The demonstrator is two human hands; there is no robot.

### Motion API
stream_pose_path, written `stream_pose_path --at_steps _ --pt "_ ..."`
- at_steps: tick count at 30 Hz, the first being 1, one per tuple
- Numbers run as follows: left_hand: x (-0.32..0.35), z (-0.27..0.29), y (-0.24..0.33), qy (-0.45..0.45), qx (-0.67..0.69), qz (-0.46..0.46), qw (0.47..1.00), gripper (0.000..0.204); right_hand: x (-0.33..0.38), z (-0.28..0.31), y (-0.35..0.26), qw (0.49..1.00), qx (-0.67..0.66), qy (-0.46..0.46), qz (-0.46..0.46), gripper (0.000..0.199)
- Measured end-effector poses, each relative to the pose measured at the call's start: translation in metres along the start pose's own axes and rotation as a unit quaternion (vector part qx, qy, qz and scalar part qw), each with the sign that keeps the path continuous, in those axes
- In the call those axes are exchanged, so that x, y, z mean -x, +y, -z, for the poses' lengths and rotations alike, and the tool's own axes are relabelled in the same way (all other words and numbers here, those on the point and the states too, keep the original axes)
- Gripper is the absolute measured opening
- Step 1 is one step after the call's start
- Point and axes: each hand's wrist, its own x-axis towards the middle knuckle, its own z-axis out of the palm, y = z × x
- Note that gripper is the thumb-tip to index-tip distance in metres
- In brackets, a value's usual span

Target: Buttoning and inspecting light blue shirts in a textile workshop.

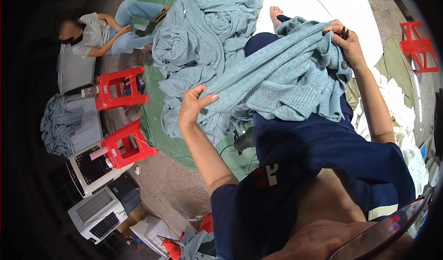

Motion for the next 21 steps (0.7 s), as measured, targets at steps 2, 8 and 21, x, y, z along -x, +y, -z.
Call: stream_pose_path --at_steps 2,8,21 --pt "-0.007 0.007 -0.023 0.012 0.06 -0.001 0.998 0.024 -0.001 0.002 0.007 1.0 -0.007 0.015 -0.012 0.015" --pt "-0.014 0.019 -0.066 0.02 0.036 0.075 0.996 0.026 0.006 0.005 0.002 1.0 0.005 0.02 -0.021 0.014" --pt "-0.107 -0.158 0.076 -0.07 -0.119 -0.275 0.952 0.037 0.018 -0.02 -0.038 0.979 0.126 -0.093 0.13 0.015"
